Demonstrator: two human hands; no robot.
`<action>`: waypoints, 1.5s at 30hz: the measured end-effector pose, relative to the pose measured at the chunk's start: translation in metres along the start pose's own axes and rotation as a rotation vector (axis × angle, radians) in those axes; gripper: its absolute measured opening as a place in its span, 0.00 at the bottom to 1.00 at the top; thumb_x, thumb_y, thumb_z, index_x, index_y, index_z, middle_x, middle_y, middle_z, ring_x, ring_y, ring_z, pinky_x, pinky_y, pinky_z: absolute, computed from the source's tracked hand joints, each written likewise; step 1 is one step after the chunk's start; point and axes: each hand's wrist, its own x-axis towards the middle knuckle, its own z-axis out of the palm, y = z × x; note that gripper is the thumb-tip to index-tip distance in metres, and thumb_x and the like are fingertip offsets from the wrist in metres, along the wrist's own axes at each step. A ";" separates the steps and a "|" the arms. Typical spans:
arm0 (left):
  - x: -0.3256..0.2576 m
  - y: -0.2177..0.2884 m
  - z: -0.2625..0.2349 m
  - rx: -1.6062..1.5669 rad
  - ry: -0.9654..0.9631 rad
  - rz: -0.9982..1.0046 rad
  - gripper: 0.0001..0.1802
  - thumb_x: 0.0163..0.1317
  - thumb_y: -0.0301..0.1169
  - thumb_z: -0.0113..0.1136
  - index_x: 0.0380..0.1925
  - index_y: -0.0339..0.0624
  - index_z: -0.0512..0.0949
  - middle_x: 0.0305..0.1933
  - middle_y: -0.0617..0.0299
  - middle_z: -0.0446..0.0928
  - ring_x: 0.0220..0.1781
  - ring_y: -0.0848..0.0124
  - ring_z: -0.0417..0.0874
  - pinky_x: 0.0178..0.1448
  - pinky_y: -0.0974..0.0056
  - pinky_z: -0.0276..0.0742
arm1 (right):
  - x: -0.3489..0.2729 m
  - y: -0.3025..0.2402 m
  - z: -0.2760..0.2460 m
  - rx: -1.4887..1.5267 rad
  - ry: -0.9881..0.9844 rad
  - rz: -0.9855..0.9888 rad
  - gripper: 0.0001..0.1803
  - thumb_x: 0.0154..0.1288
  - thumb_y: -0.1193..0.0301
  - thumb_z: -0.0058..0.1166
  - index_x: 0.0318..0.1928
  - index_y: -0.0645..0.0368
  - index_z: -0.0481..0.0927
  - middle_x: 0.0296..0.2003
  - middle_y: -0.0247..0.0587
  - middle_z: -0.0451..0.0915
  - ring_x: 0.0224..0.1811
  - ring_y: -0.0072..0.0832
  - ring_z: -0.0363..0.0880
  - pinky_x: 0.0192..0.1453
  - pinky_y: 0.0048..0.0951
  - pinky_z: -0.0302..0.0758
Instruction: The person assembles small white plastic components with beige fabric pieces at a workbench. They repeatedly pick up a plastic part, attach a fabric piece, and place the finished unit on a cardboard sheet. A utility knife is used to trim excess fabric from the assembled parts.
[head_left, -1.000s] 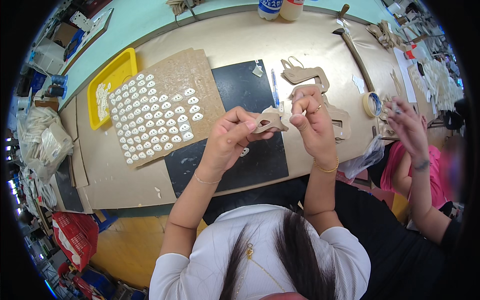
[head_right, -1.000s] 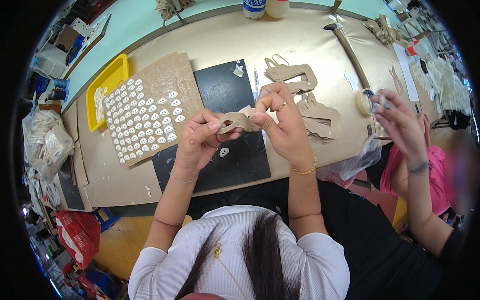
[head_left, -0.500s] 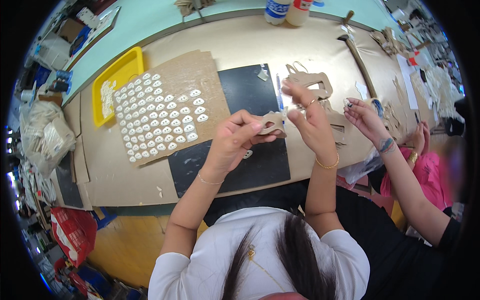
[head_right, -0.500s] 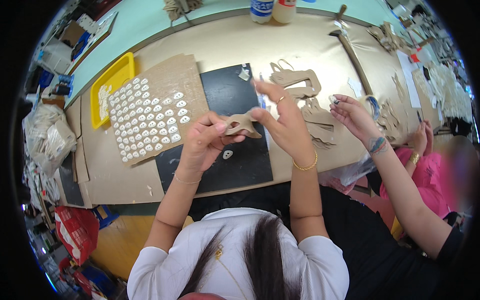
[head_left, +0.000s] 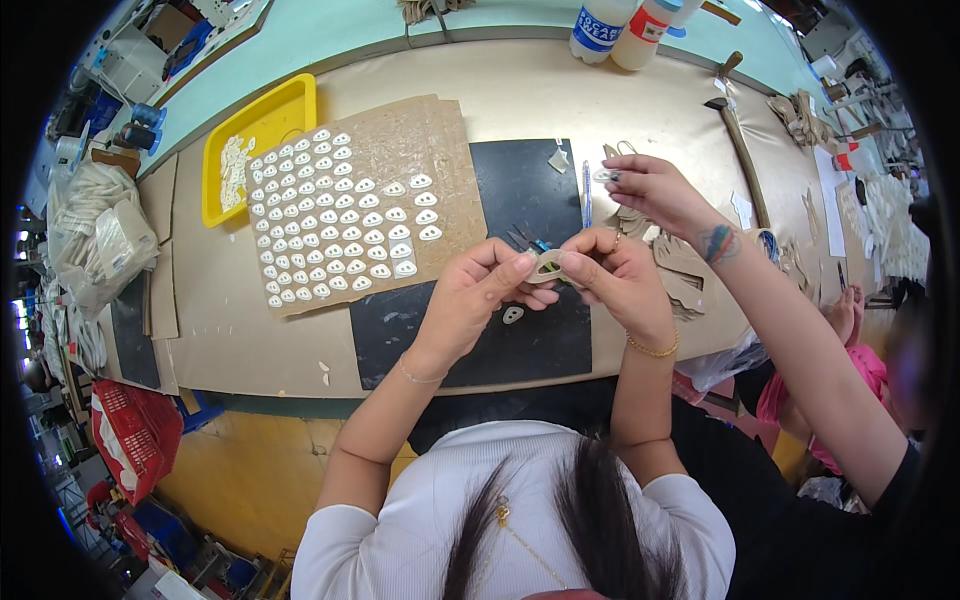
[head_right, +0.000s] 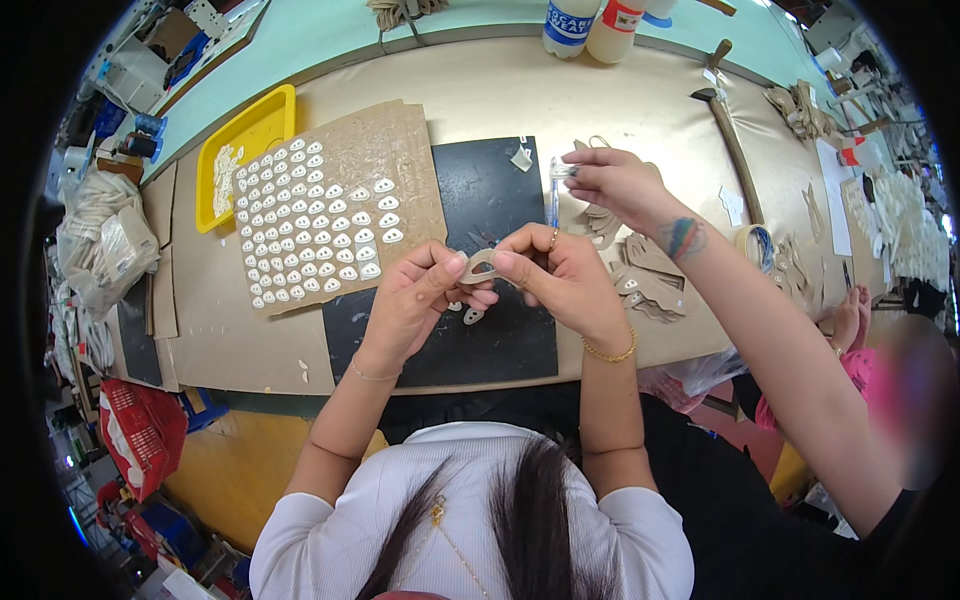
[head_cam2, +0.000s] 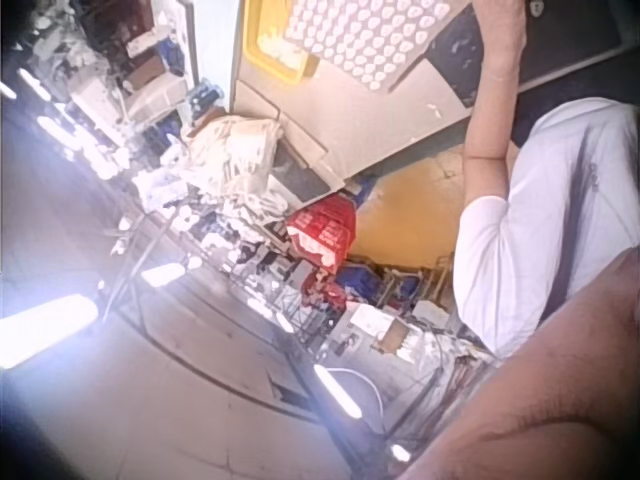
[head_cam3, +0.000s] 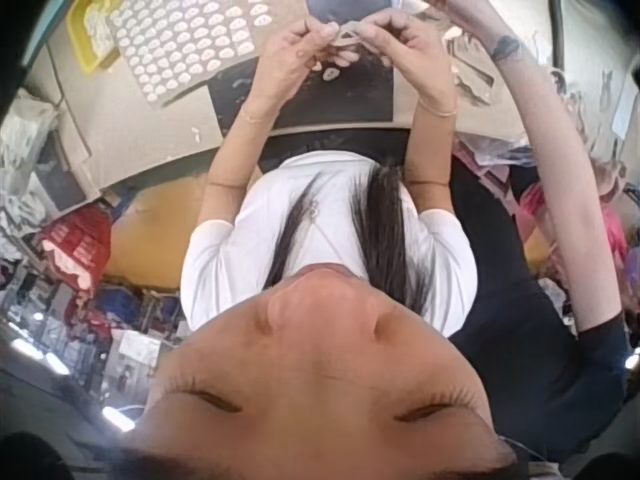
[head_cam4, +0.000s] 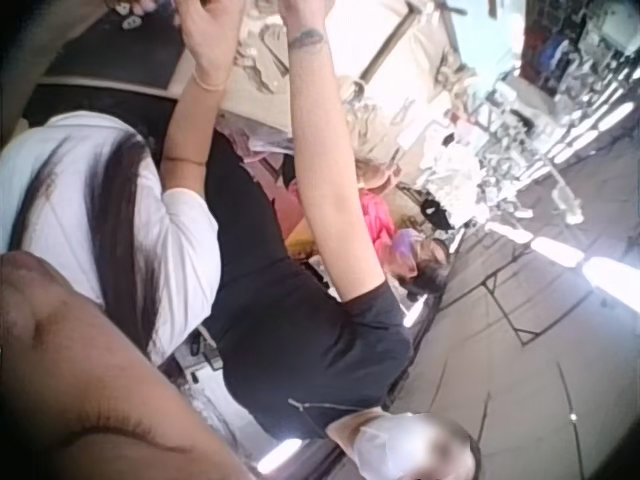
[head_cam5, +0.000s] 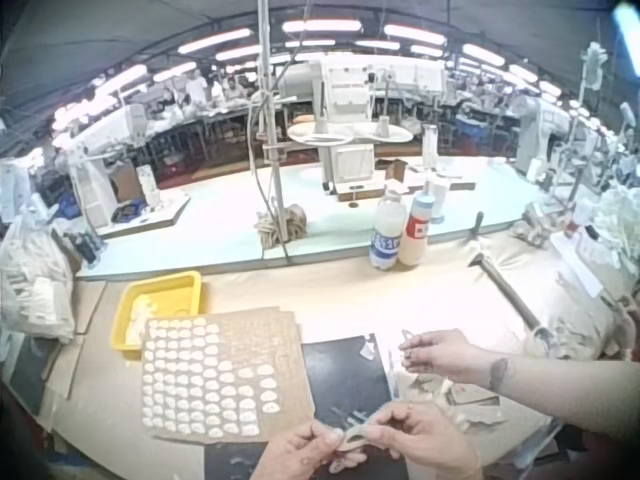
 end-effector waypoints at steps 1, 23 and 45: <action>0.001 0.000 0.002 -0.009 0.012 -0.005 0.13 0.78 0.37 0.55 0.41 0.37 0.77 0.43 0.50 0.84 0.42 0.63 0.89 0.47 0.62 0.86 | -0.001 0.001 -0.002 0.012 -0.003 0.000 0.11 0.73 0.67 0.63 0.41 0.63 0.83 0.28 0.25 0.78 0.27 0.08 0.70 0.29 0.13 0.64; -0.003 0.000 0.032 -0.266 0.024 0.151 0.10 0.72 0.32 0.57 0.45 0.36 0.78 0.50 0.60 0.75 0.49 0.72 0.75 0.58 0.65 0.72 | -0.006 -0.001 0.015 0.147 0.159 -0.268 0.11 0.72 0.67 0.64 0.36 0.63 0.83 0.25 0.27 0.78 0.23 0.10 0.70 0.25 0.14 0.64; -0.035 0.034 -0.088 1.585 0.455 0.607 0.12 0.56 0.27 0.73 0.42 0.42 0.87 0.53 0.53 0.77 0.55 0.53 0.75 0.59 0.53 0.73 | 0.028 -0.002 -0.015 -0.602 0.469 -0.470 0.09 0.71 0.71 0.63 0.45 0.64 0.85 0.30 0.30 0.81 0.23 0.13 0.70 0.25 0.17 0.64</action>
